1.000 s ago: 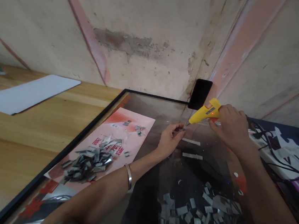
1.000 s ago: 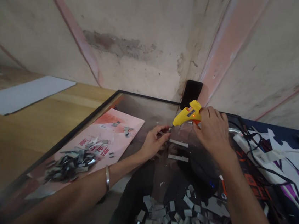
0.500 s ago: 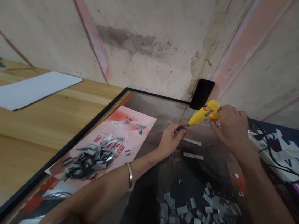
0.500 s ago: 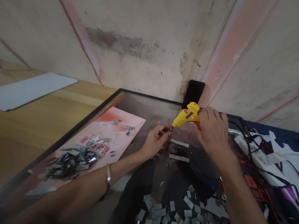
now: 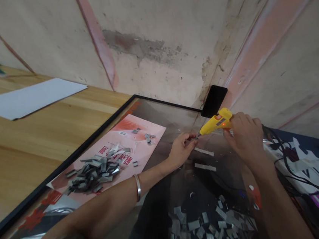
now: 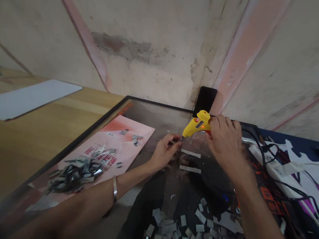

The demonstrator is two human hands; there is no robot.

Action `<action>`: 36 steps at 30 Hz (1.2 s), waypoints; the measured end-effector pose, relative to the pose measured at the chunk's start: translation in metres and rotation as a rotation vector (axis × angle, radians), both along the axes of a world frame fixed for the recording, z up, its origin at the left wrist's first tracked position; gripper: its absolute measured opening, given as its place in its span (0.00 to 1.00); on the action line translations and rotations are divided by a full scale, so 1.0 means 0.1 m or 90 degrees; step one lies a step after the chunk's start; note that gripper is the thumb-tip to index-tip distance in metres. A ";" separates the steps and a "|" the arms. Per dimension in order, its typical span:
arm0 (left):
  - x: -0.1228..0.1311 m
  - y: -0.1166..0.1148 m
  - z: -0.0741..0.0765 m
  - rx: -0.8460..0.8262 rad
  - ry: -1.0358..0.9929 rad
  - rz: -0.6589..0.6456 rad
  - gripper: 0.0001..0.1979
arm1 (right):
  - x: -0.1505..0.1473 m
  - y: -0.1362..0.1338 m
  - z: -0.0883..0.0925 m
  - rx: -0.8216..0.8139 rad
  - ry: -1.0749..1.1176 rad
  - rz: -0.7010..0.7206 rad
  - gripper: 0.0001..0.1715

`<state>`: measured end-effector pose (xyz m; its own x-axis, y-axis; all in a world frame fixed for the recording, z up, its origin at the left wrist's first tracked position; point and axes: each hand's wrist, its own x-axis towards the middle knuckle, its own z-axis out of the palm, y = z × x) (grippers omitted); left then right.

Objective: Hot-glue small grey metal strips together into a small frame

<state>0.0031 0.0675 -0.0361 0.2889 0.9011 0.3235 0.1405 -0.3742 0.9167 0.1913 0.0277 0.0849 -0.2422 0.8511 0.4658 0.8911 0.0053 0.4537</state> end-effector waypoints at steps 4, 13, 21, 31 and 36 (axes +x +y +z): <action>0.00 0.00 0.00 0.005 -0.003 0.000 0.12 | 0.00 0.00 0.00 0.002 0.000 0.002 0.12; 0.00 0.01 -0.02 0.011 -0.003 0.005 0.12 | -0.01 0.00 0.00 -0.002 -0.010 0.010 0.11; 0.00 0.01 -0.02 0.016 -0.010 0.000 0.12 | 0.01 0.03 -0.02 0.014 -0.009 0.016 0.11; -0.01 0.01 -0.02 0.033 -0.008 -0.002 0.12 | 0.00 0.03 -0.01 0.010 -0.011 0.004 0.11; -0.01 0.00 -0.01 0.036 -0.008 -0.003 0.11 | -0.01 0.04 -0.03 0.012 -0.004 -0.002 0.13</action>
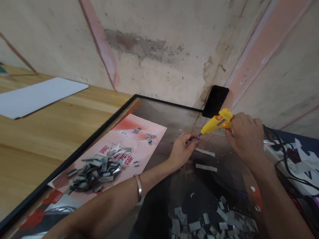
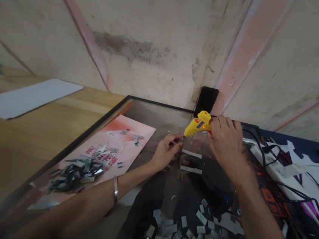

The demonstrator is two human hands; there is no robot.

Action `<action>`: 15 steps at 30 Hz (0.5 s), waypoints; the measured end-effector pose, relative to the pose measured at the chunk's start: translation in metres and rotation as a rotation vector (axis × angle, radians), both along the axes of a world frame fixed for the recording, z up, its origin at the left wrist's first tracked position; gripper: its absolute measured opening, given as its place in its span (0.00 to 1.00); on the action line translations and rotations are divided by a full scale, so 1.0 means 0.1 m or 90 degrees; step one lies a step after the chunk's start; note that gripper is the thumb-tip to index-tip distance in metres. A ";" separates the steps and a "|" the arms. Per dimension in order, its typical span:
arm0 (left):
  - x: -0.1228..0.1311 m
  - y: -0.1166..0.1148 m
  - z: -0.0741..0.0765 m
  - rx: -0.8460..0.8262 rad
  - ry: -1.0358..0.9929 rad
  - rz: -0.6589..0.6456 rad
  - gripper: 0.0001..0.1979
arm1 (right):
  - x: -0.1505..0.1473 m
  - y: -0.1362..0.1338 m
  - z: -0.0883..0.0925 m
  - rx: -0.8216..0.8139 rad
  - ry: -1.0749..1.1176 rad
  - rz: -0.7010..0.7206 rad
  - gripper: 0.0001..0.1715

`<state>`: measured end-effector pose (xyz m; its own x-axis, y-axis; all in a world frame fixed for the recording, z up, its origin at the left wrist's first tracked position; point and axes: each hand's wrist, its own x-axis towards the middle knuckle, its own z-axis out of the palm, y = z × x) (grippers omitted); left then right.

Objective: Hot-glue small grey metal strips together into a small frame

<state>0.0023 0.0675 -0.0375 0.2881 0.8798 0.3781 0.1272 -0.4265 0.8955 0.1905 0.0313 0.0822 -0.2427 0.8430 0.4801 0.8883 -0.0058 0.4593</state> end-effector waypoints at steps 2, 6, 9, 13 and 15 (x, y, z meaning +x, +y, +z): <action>0.00 0.00 0.00 -0.001 0.004 0.003 0.11 | 0.00 0.01 0.00 0.004 0.003 -0.003 0.13; 0.00 0.00 0.02 -0.005 0.007 0.001 0.11 | 0.01 0.00 -0.01 0.017 0.007 0.000 0.12; -0.01 0.00 0.03 -0.010 0.005 -0.004 0.11 | 0.02 0.00 0.00 0.022 0.008 0.001 0.13; 0.00 -0.01 0.04 -0.016 0.008 0.000 0.11 | 0.02 0.00 -0.01 0.025 0.004 0.006 0.12; 0.00 -0.01 0.03 -0.014 0.009 0.003 0.11 | 0.01 0.00 -0.01 0.019 0.000 0.008 0.12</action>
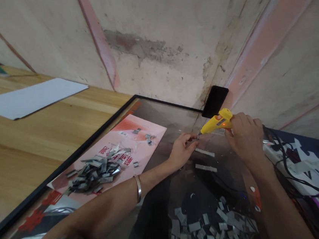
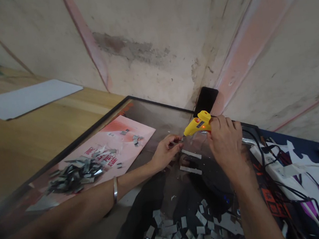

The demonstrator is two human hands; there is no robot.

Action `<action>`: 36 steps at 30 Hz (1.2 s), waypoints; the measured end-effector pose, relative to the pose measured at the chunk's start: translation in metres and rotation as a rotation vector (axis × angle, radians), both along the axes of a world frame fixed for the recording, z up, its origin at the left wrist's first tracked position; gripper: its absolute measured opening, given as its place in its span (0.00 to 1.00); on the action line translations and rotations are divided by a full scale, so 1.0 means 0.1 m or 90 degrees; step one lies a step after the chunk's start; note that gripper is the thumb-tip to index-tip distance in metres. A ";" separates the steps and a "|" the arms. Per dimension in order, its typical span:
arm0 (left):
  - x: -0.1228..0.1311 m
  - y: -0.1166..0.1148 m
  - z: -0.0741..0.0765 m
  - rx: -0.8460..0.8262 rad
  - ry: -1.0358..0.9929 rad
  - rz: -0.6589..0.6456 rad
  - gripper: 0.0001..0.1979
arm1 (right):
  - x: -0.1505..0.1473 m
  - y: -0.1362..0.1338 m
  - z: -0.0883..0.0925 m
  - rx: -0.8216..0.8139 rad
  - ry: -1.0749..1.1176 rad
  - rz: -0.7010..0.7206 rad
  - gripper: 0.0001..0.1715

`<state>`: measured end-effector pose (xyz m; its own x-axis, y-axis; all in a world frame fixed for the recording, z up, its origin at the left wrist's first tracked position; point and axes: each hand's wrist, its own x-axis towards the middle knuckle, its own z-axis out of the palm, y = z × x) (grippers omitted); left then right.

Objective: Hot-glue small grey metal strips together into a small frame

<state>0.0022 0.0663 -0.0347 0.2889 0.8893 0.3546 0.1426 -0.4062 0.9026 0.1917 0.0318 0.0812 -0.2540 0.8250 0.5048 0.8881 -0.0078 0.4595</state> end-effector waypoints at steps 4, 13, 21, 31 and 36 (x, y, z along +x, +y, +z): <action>0.00 0.00 -0.01 0.001 0.003 0.008 0.11 | -0.01 0.00 0.00 -0.006 -0.004 0.001 0.11; 0.00 -0.01 0.03 -0.002 0.000 0.001 0.10 | -0.02 -0.02 0.03 -0.018 -0.004 -0.006 0.11; 0.00 0.00 0.02 -0.002 0.004 0.005 0.10 | 0.02 -0.03 0.03 -0.023 -0.006 0.018 0.11; 0.01 0.01 -0.02 0.007 -0.006 0.005 0.10 | 0.00 -0.01 0.02 -0.008 -0.011 0.000 0.12; 0.01 0.00 -0.02 0.000 -0.006 0.003 0.11 | -0.01 -0.02 0.02 -0.006 0.013 -0.001 0.12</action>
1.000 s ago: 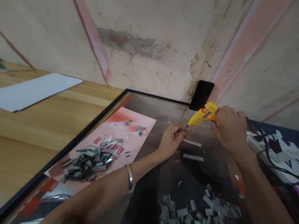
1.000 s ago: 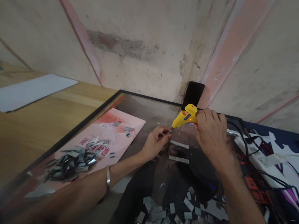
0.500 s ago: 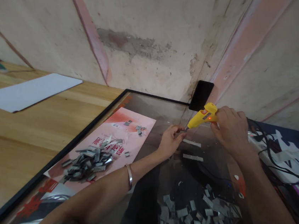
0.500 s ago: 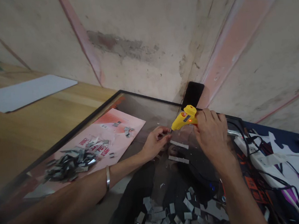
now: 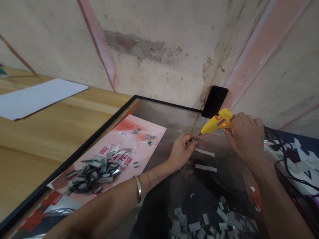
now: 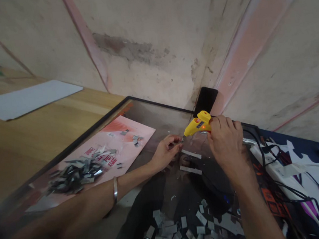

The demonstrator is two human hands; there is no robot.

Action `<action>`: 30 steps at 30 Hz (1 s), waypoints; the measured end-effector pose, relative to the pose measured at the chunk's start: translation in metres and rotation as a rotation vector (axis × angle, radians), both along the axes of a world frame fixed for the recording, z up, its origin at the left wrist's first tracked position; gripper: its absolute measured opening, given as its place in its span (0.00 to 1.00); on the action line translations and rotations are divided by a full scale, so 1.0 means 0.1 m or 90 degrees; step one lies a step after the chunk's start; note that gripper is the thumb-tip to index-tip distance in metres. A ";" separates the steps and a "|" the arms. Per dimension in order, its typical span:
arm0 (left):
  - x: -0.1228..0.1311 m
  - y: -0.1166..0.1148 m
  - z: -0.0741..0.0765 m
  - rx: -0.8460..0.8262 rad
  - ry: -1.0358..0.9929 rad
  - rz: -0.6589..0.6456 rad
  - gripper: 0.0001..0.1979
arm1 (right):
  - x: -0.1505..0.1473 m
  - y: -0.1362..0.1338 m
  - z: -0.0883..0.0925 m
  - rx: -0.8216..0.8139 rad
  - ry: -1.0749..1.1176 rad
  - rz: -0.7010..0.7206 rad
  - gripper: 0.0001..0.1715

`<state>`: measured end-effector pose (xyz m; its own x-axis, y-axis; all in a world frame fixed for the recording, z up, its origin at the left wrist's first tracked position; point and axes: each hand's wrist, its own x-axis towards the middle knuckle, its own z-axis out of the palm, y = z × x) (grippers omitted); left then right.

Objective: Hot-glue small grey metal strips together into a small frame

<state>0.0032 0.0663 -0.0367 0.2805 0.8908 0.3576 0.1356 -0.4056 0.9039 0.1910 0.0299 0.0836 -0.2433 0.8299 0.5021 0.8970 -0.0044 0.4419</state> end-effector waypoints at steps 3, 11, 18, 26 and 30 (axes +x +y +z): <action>0.00 0.00 0.00 0.002 0.002 0.003 0.10 | 0.00 -0.01 0.00 -0.002 0.017 0.004 0.13; 0.00 0.00 0.01 0.010 0.004 -0.001 0.10 | 0.00 0.00 0.00 -0.018 0.009 0.003 0.13; 0.00 -0.01 0.01 0.007 -0.005 -0.003 0.09 | 0.01 -0.02 0.01 -0.014 -0.013 0.006 0.12; 0.00 0.00 0.01 0.015 -0.006 -0.004 0.10 | 0.02 -0.02 0.01 -0.020 -0.014 0.013 0.11; 0.00 0.00 0.01 0.015 -0.006 -0.005 0.10 | 0.01 -0.01 0.01 -0.017 -0.019 -0.009 0.11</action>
